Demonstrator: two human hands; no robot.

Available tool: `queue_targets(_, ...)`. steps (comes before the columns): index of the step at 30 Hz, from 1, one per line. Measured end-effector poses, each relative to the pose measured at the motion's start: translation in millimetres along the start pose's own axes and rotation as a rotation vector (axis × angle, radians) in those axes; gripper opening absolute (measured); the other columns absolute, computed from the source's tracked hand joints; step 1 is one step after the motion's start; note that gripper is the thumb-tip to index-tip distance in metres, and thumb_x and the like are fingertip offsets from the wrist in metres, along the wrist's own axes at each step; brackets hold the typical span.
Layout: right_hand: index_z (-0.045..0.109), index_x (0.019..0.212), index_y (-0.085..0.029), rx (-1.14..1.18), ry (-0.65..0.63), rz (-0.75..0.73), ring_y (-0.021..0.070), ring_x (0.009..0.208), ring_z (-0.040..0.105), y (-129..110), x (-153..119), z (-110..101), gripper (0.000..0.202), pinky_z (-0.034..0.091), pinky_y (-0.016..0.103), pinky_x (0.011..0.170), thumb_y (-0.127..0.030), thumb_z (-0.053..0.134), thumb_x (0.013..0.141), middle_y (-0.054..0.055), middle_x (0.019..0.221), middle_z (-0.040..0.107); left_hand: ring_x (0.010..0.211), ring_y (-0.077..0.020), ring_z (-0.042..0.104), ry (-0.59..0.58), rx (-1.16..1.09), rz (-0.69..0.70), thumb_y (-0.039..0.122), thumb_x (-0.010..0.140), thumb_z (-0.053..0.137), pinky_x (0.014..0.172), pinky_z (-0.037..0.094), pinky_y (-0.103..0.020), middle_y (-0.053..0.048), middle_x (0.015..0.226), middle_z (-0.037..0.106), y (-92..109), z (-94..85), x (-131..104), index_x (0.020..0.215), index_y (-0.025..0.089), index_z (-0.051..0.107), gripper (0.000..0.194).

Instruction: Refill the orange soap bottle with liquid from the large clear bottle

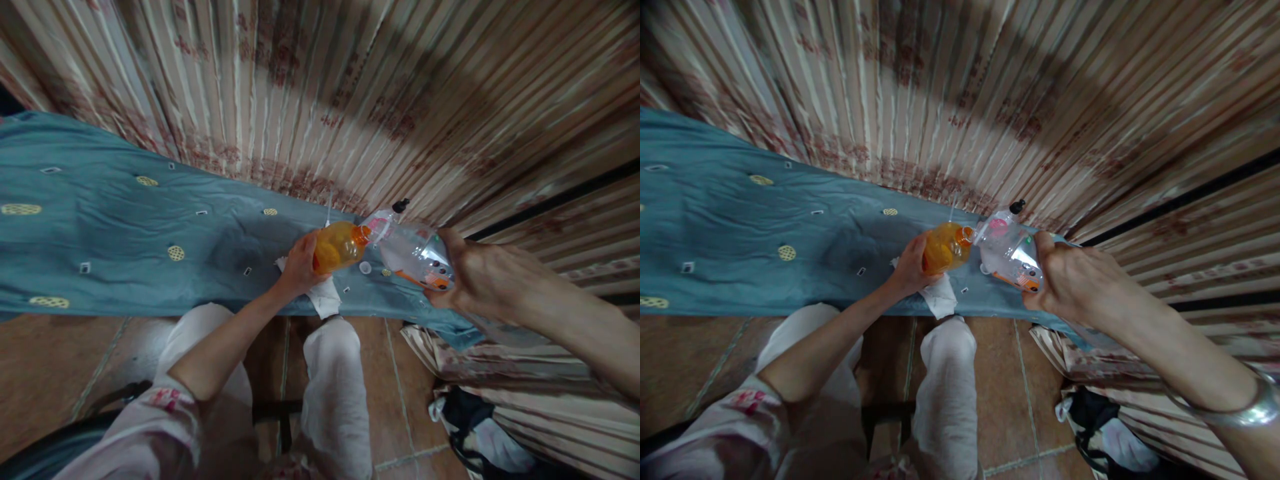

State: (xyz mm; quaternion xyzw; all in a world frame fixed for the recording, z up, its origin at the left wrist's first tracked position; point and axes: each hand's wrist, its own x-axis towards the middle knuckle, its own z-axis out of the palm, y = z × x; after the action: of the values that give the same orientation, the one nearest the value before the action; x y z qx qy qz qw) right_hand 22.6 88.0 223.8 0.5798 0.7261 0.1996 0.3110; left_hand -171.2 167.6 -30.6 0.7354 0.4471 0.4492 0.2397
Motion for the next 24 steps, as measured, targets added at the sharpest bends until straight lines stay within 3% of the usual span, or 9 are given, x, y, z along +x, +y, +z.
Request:
queue_targets(16,0.045,0.107,-0.012,0.003,-0.026,0.009,0.0328,0.064,0.068,-0.1,-0.8,-1.3,0.055,0.027,0.029,0.049,-0.059,0.043,0.079,0.011,0.063,0.065,0.125,-0.0362,0.048,0.008,-0.008,0.02,0.025,0.057,0.079,0.106,0.04,-0.053,-0.018,0.136,0.047,-1.4,0.0,-0.8,0.14,0.017,0.028,0.098)
queue_targets(24,0.045,0.104,-0.013,-0.006,-0.026,-0.007,0.0326,0.064,0.068,0.2,-0.3,-1.7,0.049,0.026,0.029,0.049,-0.055,0.041,0.081,0.012,0.063,0.065,0.125,-0.0366,0.048,-0.001,0.008,0.015,0.024,0.056,0.08,0.107,0.04,-0.052,-0.021,0.135,0.047,-0.2,-1.0,-0.1,0.139,0.011,0.03,0.098)
